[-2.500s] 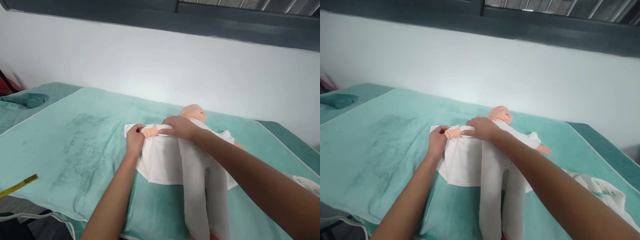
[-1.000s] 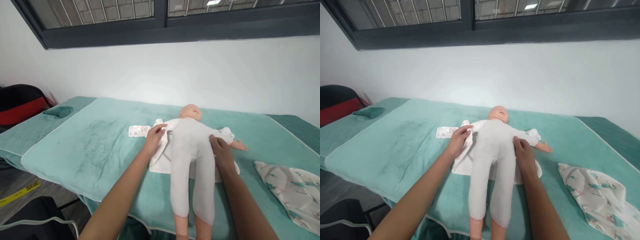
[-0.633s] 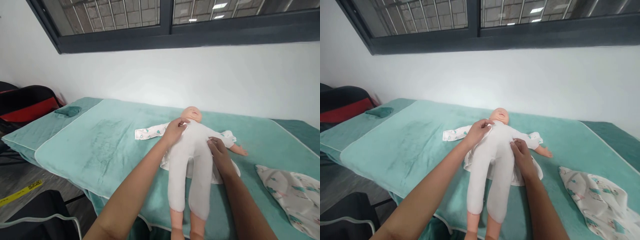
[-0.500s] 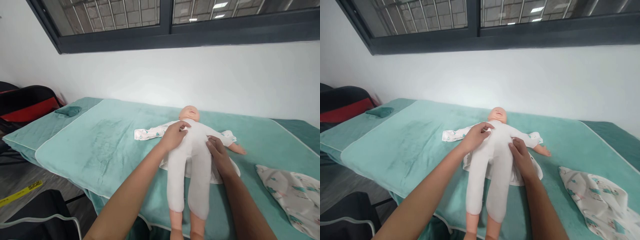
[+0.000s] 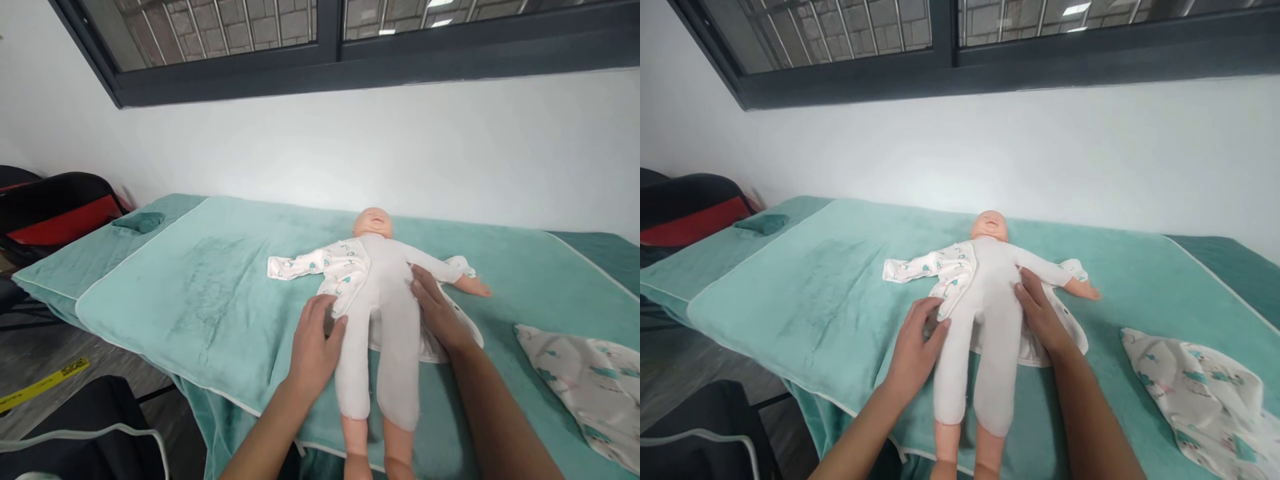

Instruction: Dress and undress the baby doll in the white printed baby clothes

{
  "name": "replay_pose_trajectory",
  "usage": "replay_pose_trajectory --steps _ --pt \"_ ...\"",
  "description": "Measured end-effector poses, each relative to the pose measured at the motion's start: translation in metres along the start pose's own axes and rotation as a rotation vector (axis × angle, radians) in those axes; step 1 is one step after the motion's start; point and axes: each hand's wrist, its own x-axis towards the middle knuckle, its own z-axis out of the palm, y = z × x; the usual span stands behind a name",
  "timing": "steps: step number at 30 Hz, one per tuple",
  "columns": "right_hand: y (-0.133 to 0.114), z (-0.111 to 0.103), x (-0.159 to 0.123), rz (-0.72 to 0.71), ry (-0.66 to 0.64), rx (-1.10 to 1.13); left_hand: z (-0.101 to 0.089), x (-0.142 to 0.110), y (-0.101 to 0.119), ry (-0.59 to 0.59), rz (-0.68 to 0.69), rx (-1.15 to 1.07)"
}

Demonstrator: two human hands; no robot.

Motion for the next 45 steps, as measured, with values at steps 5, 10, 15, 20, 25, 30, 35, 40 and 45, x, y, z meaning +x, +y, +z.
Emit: replay_pose_trajectory --steps 5,10,15,20,25,30,35,40,45 --pt "-0.012 0.003 0.001 0.084 0.187 -0.003 0.005 0.003 -0.004 -0.039 -0.084 0.027" --pt "-0.008 -0.003 0.004 0.194 0.203 -0.034 -0.002 0.012 0.022 -0.020 -0.027 0.036" --pt "-0.009 -0.007 0.002 0.128 0.066 -0.060 0.000 0.006 0.058 -0.221 0.273 0.131" --pt "-0.017 -0.005 -0.004 0.093 0.041 -0.012 0.001 0.011 0.042 -0.358 0.452 0.052" --pt "-0.020 -0.002 -0.004 0.142 0.063 -0.014 -0.020 0.041 -0.040 0.088 0.199 0.229" --pt "-0.019 -0.001 -0.003 0.138 0.065 -0.019 -0.032 0.074 -0.093 -0.017 0.087 0.719" --pt "-0.024 0.000 -0.007 0.155 0.036 -0.012 -0.026 0.095 -0.098 -0.079 0.114 0.851" --pt "-0.026 0.005 -0.007 0.048 -0.089 0.081 -0.022 0.112 -0.101 0.036 0.046 0.867" --pt "-0.025 0.010 -0.006 0.018 -0.155 0.086 -0.022 0.109 -0.104 0.103 -0.033 0.840"
